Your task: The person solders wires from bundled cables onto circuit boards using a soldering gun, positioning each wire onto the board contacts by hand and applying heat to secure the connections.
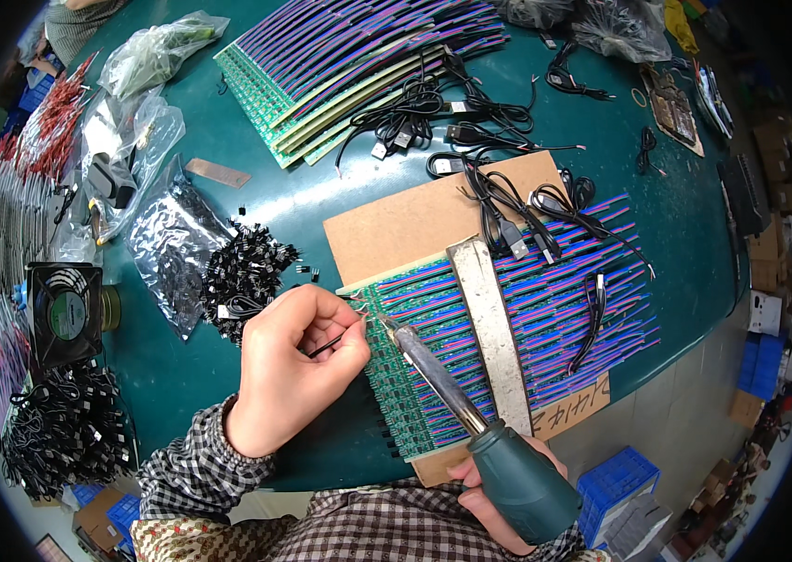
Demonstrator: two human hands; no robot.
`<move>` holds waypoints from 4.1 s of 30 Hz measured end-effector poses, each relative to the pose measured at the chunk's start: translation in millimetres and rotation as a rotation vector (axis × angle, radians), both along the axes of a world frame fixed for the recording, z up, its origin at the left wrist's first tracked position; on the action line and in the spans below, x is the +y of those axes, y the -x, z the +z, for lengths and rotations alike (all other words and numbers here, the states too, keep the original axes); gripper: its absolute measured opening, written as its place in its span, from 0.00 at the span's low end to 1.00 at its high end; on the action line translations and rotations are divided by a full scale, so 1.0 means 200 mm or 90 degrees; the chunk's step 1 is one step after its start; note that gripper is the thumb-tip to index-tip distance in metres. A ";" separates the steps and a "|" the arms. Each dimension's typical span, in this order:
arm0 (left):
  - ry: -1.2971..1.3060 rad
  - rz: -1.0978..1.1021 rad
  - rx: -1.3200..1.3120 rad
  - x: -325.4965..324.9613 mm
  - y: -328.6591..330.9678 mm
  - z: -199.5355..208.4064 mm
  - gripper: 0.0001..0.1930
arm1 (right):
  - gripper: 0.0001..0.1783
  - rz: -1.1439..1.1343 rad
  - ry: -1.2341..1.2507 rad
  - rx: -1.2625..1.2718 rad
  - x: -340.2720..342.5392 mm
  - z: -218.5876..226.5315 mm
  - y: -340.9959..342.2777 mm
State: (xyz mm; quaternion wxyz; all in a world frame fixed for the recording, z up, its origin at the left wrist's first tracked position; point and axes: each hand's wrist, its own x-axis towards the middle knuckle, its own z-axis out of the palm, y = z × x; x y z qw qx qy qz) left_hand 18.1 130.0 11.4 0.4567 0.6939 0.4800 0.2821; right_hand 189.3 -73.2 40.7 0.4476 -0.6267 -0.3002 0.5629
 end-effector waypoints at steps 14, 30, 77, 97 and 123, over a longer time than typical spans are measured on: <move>-0.035 0.006 0.016 -0.01 -0.01 -0.02 0.06 | 0.28 -0.081 0.023 0.040 -0.04 -0.03 0.03; -0.040 0.006 0.005 -0.01 -0.01 -0.03 0.06 | 0.29 -0.103 0.041 0.037 -0.06 -0.04 0.04; -0.057 -0.232 0.026 0.12 0.07 0.04 0.05 | 0.29 -0.174 -0.045 0.072 -0.02 0.00 0.02; -0.016 -0.236 0.020 0.15 0.05 0.04 0.05 | 0.21 -0.108 0.007 0.015 -0.02 0.03 0.06; -0.016 -0.229 0.033 0.15 0.05 0.04 0.05 | 0.19 -0.114 -0.009 0.047 -0.07 -0.02 0.04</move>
